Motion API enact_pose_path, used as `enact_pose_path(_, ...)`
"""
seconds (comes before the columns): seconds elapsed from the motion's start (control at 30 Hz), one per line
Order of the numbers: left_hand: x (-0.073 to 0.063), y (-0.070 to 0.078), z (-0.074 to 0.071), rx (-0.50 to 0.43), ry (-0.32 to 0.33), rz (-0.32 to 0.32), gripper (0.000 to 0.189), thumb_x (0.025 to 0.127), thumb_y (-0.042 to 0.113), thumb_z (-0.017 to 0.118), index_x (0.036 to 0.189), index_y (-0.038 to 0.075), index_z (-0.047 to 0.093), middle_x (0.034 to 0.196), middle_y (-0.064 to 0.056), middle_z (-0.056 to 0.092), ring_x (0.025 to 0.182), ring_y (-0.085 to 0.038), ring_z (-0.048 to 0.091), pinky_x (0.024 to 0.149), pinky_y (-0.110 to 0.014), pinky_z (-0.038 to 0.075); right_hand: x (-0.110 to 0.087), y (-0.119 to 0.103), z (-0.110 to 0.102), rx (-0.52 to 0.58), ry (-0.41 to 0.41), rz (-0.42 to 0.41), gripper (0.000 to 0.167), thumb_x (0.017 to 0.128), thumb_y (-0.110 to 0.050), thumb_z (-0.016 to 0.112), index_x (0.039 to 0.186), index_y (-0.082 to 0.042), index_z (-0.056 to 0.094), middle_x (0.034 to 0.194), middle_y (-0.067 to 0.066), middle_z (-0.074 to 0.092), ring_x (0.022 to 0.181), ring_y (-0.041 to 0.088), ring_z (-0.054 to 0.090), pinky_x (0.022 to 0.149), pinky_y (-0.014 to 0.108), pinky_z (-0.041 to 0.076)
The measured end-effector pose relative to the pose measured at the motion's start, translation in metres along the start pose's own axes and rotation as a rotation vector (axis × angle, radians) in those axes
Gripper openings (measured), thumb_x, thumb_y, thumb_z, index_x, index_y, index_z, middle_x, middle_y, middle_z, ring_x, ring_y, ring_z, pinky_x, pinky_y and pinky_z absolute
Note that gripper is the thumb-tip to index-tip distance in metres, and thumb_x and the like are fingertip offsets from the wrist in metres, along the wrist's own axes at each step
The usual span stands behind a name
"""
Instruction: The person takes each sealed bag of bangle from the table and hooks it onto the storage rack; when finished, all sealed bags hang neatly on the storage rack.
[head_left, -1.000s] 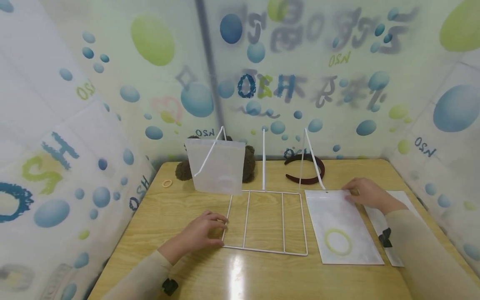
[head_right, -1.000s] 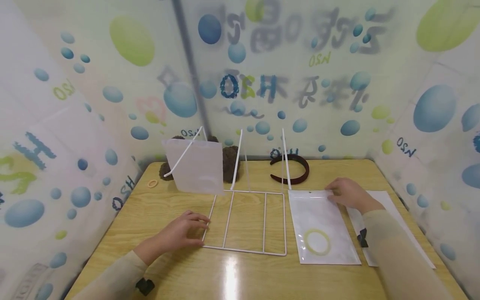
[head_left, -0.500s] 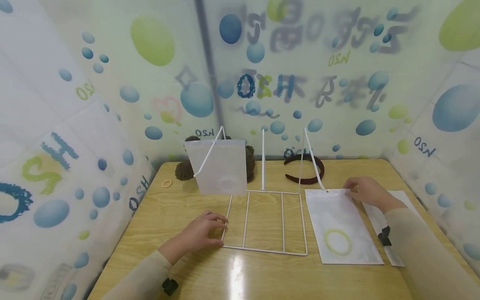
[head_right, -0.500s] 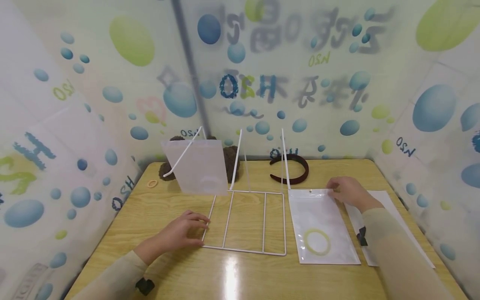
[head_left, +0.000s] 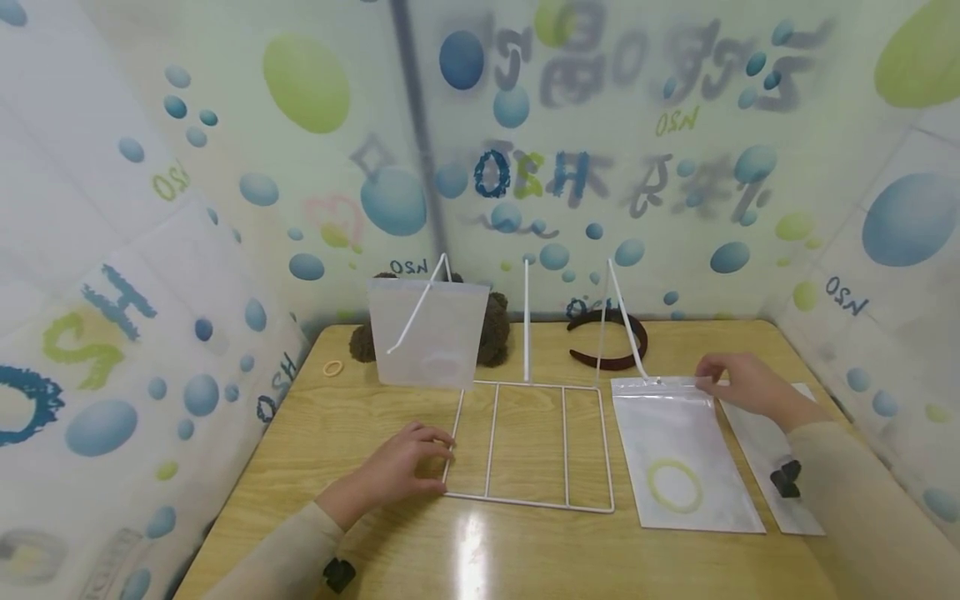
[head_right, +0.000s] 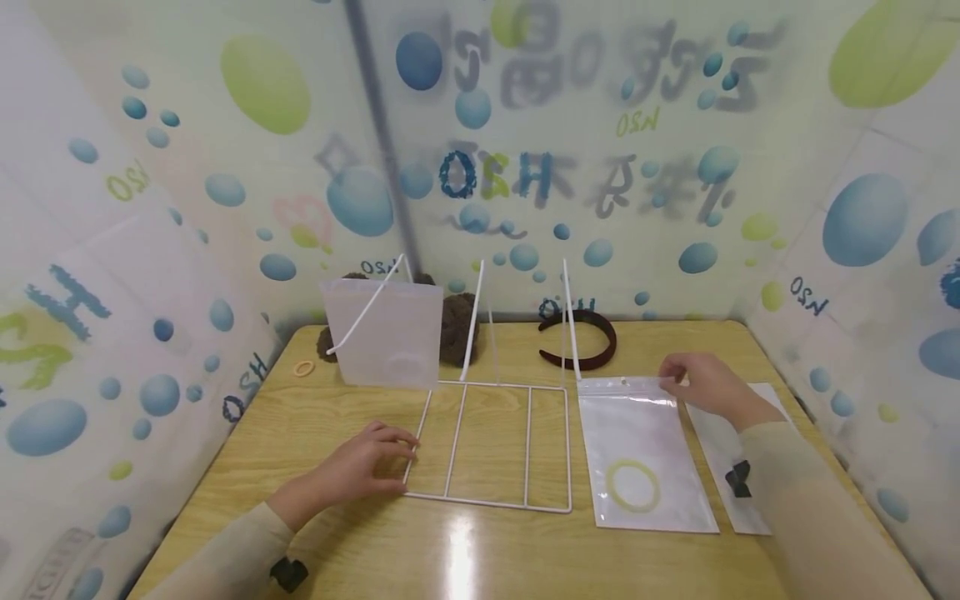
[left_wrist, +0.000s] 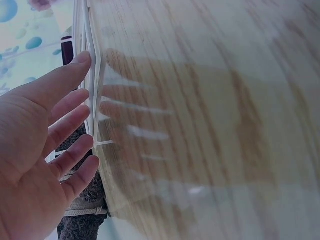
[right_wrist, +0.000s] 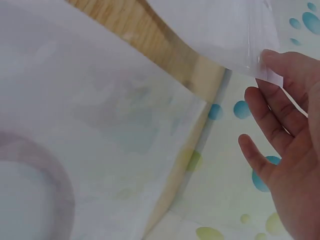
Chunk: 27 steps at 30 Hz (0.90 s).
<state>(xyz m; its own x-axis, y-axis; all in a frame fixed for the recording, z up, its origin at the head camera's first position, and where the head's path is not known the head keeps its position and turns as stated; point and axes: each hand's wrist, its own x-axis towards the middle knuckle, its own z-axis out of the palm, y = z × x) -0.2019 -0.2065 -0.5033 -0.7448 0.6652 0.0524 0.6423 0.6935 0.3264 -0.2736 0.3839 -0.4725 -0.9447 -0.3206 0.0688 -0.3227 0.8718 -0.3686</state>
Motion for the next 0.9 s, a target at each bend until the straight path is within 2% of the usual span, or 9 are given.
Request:
enact_pose_path(0.23,0.000,0.002,-0.003,-0.004,-0.003,0.004,0.038,0.083,0.036,0.086,0.116,0.020,0.076,0.137,0.002,0.065,0.121,-0.022,0.054,0.107,-0.048,0.049,-0.011,-0.020,-0.014,0.006,0.077,-0.115,0.007,0.091,-0.013,0.078,0.090,-0.015,0.071,0.081,-0.010,0.065,0.076,0.005,0.055,0.069,0.032,0.052)
enact_pose_path(0.43,0.000,0.002,-0.002,-0.003,0.002,0.013,0.039,0.082,0.036,0.087,0.116,0.019,0.076,0.137,0.002,0.065,0.121,-0.021,0.055,0.107,-0.048,0.049,-0.018,-0.040,-0.024,0.014,0.100,-0.160,0.008,0.091,-0.011,0.079,0.090,-0.015,0.072,0.082,-0.011,0.067,0.076,0.000,0.056,0.069,0.031,0.057)
enact_pose_path(0.7,-0.001,0.000,-0.001,-0.013,-0.006,0.003,0.038,0.083,0.036,0.086,0.116,0.020,0.076,0.138,0.003,0.064,0.122,-0.022,0.054,0.108,-0.048,0.048,-0.025,-0.057,-0.035,-0.003,0.211,-0.281,0.019,0.086,-0.005,0.081,0.087,-0.021,0.070,0.080,-0.018,0.065,0.075,-0.006,0.058,0.070,0.030,0.059)
enact_pose_path(0.9,-0.001,0.000,-0.001,-0.023,-0.006,-0.004,0.037,0.084,0.035,0.086,0.116,0.020,0.076,0.138,0.003,0.064,0.123,-0.022,0.054,0.108,-0.049,0.048,-0.032,-0.067,-0.044,-0.045,0.253,-0.277,0.022,0.083,-0.006,0.084,0.088,-0.023,0.070,0.080,-0.019,0.064,0.076,-0.006,0.057,0.069,0.026,0.057)
